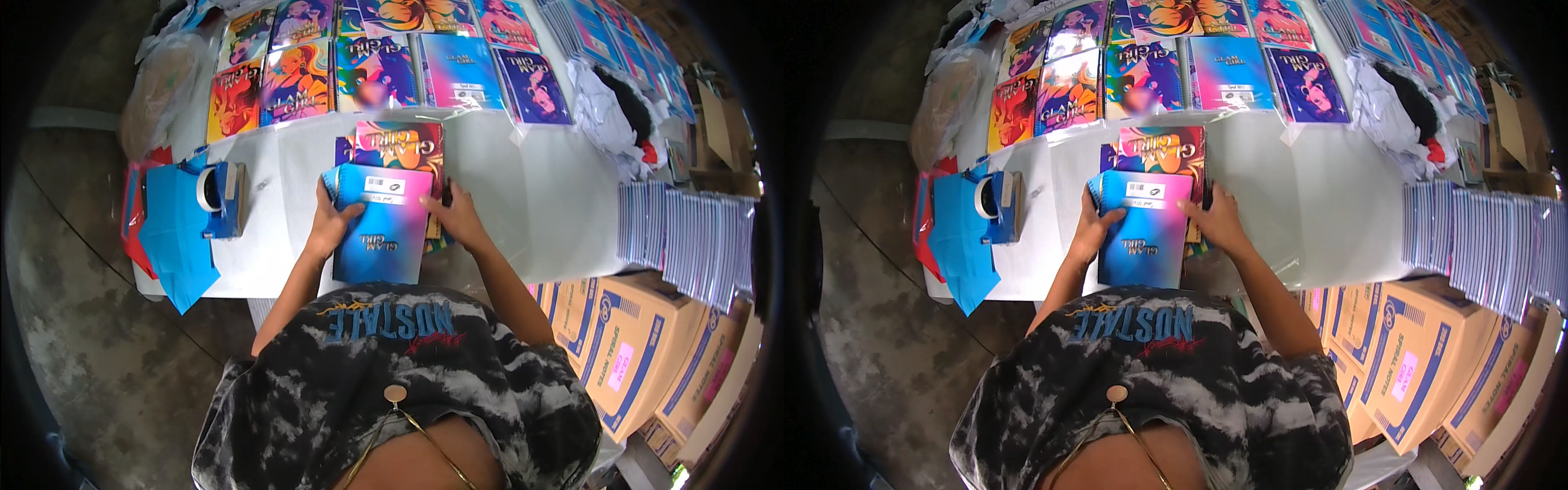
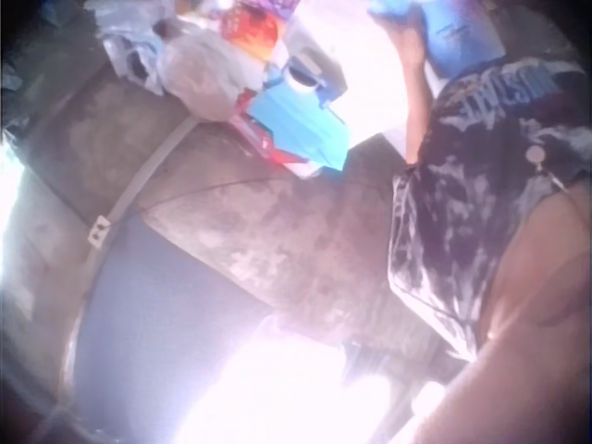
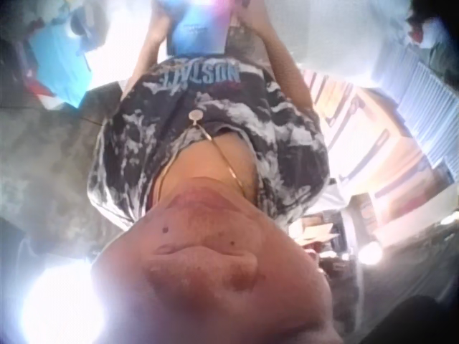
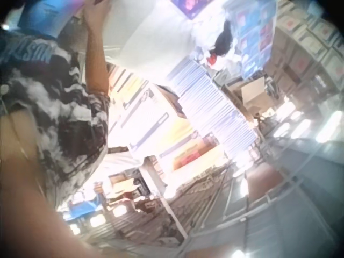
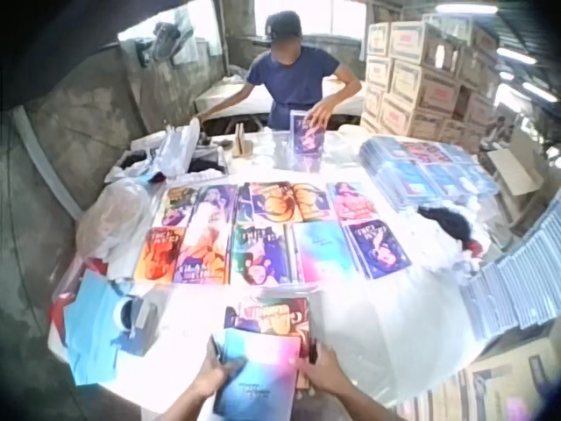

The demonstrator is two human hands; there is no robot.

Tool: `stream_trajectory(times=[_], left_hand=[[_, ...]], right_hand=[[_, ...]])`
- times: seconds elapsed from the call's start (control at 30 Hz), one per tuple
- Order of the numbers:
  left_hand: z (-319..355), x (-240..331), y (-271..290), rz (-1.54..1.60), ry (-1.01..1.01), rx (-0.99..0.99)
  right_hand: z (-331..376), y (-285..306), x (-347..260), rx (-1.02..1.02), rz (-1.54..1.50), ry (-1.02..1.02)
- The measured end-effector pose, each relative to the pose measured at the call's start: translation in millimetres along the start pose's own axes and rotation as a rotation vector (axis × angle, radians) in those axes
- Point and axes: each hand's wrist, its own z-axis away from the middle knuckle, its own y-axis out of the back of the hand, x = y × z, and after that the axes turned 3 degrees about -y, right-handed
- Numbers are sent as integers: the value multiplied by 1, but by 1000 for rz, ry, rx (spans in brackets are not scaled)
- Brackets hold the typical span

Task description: The person places spiral-bound notebooks into clear plastic sleeves, seals them with tape, and stacks the packaged units on the table. The person repeatedly handles notebooks and plastic sleeves, using a tape dispenser to seal each package.

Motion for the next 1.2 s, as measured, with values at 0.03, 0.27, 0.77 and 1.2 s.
stream_trajectory(times=[0.03,0.27,0.77,1.2], left_hand=[[-1,-4,0,1,5,8],[-3,16,4,371,174,-35],[32,46,-30,178,-648,-309],[44,1,-38,348,-585,-119]], right_hand=[[-5,1,-6,-18,0,-1],[6,-23,-36,-149,-657,-71],[72,10,-34,255,-510,655],[69,-16,-18,311,-623,649]])
